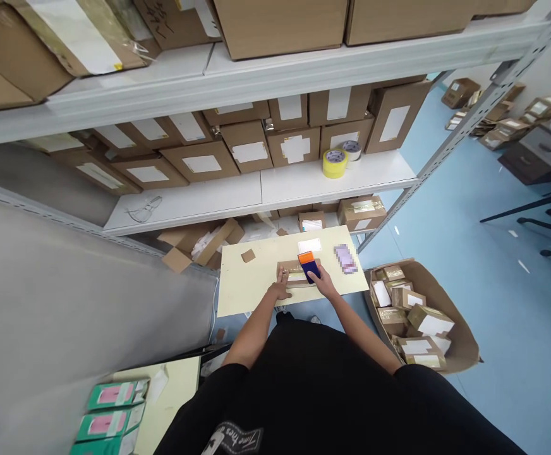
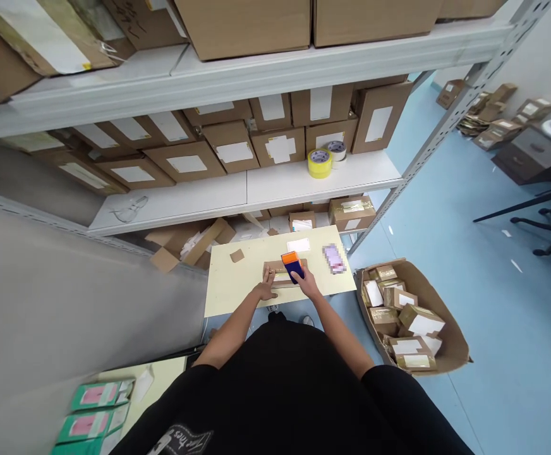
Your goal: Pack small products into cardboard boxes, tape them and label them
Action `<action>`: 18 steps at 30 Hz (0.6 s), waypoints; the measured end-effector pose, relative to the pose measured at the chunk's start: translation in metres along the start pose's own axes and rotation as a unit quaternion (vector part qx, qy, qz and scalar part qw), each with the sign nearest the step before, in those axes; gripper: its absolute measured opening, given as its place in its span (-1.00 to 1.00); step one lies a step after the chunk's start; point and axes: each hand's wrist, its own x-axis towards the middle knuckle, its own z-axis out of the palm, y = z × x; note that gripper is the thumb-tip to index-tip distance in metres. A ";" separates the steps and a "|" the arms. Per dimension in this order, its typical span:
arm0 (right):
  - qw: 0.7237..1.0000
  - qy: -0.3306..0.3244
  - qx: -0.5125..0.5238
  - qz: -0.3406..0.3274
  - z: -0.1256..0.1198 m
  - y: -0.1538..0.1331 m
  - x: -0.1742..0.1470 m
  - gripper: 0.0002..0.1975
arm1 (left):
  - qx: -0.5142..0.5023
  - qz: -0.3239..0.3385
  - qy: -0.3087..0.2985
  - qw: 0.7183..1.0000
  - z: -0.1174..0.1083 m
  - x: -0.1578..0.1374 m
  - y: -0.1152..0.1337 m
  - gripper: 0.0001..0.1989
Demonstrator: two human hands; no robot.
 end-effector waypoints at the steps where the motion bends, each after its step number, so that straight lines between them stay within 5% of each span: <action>1: 1.000 -0.011 -0.001 0.000 0.000 0.000 0.004 -0.52 | 0.000 -0.008 -0.016 1.000 -0.001 -0.003 0.001 0.27; 6: 0.998 -0.063 0.031 -0.009 -0.012 0.008 0.010 -0.51 | -0.010 -0.027 0.006 1.000 -0.011 -0.022 0.012 0.12; 9: 0.994 -0.099 0.054 -0.001 -0.021 0.010 0.009 -0.52 | -0.034 -0.066 0.111 0.991 -0.025 -0.033 0.029 -0.13; 13: 0.988 -0.130 0.087 0.013 -0.030 0.009 0.006 -0.48 | -0.144 0.049 0.248 0.957 -0.058 -0.038 0.055 -0.53; 18: 0.986 -0.147 0.071 0.017 -0.036 0.008 0.002 -0.48 | -0.265 0.114 0.216 0.933 -0.096 -0.028 0.079 -0.61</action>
